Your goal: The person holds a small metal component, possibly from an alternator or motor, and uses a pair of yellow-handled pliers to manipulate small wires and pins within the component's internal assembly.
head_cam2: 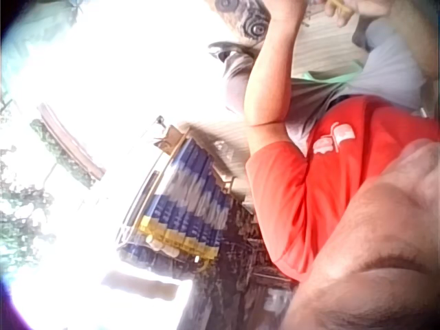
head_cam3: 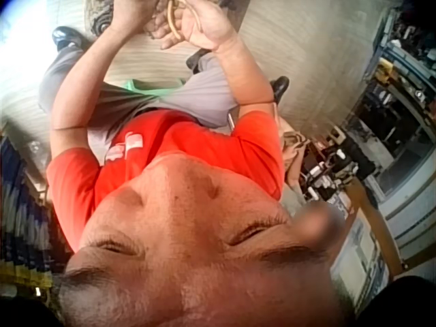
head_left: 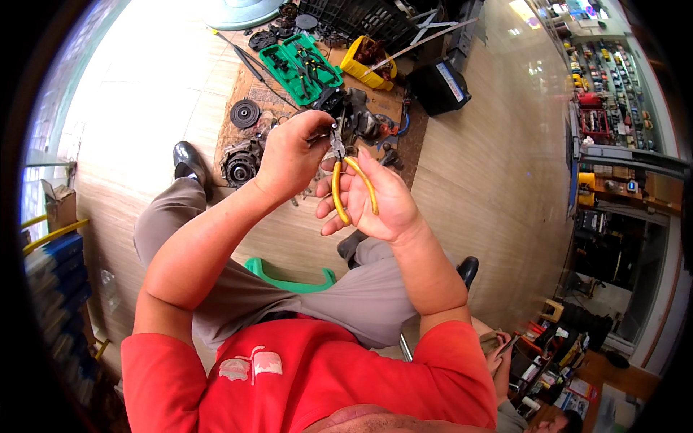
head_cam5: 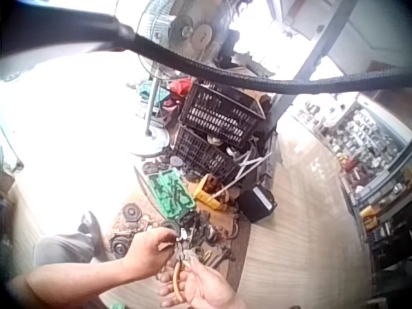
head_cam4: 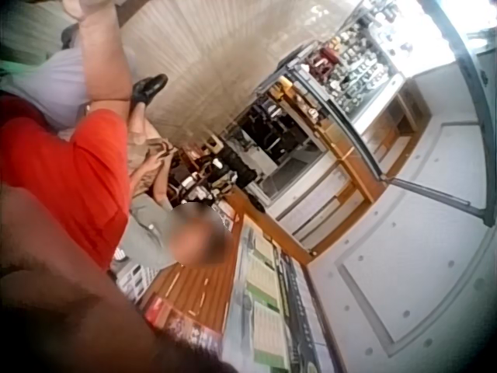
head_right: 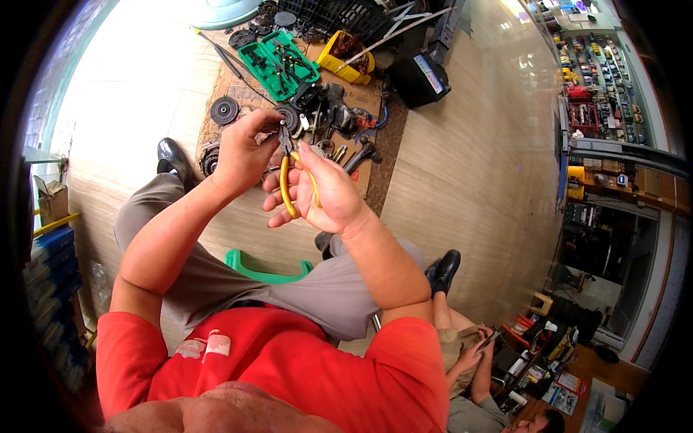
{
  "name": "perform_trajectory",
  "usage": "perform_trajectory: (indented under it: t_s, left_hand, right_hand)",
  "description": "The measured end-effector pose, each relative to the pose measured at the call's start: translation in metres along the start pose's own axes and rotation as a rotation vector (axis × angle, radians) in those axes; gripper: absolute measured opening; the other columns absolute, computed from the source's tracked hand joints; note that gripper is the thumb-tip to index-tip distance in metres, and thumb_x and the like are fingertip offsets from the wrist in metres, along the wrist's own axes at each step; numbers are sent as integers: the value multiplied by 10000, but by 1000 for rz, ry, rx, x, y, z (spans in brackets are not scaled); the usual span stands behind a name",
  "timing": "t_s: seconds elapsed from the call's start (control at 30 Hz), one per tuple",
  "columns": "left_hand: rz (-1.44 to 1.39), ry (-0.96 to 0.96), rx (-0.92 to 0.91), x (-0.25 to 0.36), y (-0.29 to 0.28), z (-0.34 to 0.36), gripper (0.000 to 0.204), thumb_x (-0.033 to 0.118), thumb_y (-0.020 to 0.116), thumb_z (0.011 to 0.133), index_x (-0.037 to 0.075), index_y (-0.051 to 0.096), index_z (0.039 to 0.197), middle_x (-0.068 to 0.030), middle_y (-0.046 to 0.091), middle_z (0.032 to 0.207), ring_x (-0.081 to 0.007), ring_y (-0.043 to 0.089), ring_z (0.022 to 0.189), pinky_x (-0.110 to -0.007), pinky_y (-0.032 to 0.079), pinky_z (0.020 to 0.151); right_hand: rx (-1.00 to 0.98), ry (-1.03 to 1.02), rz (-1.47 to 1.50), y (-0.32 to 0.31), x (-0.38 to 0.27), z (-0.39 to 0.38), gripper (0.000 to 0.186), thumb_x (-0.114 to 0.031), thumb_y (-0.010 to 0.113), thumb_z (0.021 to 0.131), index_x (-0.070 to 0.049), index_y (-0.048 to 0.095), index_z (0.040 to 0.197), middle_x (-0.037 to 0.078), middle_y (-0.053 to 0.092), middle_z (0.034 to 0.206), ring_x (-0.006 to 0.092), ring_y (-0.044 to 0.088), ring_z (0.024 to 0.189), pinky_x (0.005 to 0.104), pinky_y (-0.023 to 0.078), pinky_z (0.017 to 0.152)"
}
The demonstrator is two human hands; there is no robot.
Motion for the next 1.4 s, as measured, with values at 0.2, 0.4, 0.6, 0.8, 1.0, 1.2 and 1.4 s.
perform_trajectory:
  t_s: [0.2, 0.4, 0.6, 0.8, 1.0, 1.2, 1.4]
  left_hand:
    - [140, 133, -9, 2, -4, 1, 250, 1, 666, 751, 46, 640, 995, -147, 660, 915, -345, 652, 843, -391, 527, 707]
    - [237, 258, 5, 1, -5, 1, 228, 6, 683, 737, 62, 634, 952, -128, 644, 866, -336, 645, 805, -393, 524, 681]
    - [223, 290, 18, 3, -7, 0, 237, -3, 685, 729, 56, 634, 952, -123, 649, 862, -333, 648, 789, -383, 527, 675]
    - [-91, -63, 11, 2, 0, -4, 200, -9, 710, 780, 17, 623, 958, -108, 678, 854, -162, 672, 764, -289, 528, 671]
    - [-698, -430, -113, -16, 0, 3, 220, -4, 676, 864, 8, 557, 1048, -121, 679, 988, -165, 665, 896, -280, 538, 813]
    - [-905, -534, -104, -15, -3, 5, 226, -6, 649, 880, 23, 534, 1073, -137, 677, 1019, -220, 676, 931, -333, 558, 851]
    - [-940, -548, -106, -15, -2, 4, 260, -9, 639, 887, -18, 520, 1119, -138, 668, 1019, -189, 672, 926, -312, 558, 853]
  right_hand:
    - [-49, -19, -22, -11, 2, 1, 558, -500, 276, 1023, -52, 493, 1275, 161, 626, 1043, 317, 654, 867, 455, 565, 643]
    - [42, -25, -58, -5, 3, 1, 468, -442, 329, 1028, -51, 516, 1205, 147, 620, 939, 267, 623, 733, 367, 504, 540]
    - [110, -37, -114, 2, 5, 0, 363, -390, 369, 1025, -73, 519, 1117, 116, 586, 859, 197, 522, 622, 302, 401, 476]
    - [180, -185, -135, 10, 14, 8, 262, -320, 383, 1029, -85, 495, 1059, 83, 559, 766, 166, 527, 551, 273, 378, 420]
    - [219, -316, -115, 15, 6, 6, 241, -297, 400, 1026, -78, 492, 1066, 80, 565, 772, 153, 526, 547, 270, 387, 421]
    - [217, -304, -102, 8, 7, 7, 236, -295, 409, 1024, -74, 484, 1064, 94, 589, 803, 173, 562, 577, 282, 414, 433]
    - [187, -267, -141, 9, 7, 5, 179, -237, 455, 1002, -72, 472, 1068, 104, 599, 850, 191, 602, 625, 321, 493, 474]
Point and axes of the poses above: each hand's wrist, its own z-axis towards the middle knuckle, its own y-axis out of the palm, x = y × z, the point moved 1 cm from there along z, towards the middle knuckle
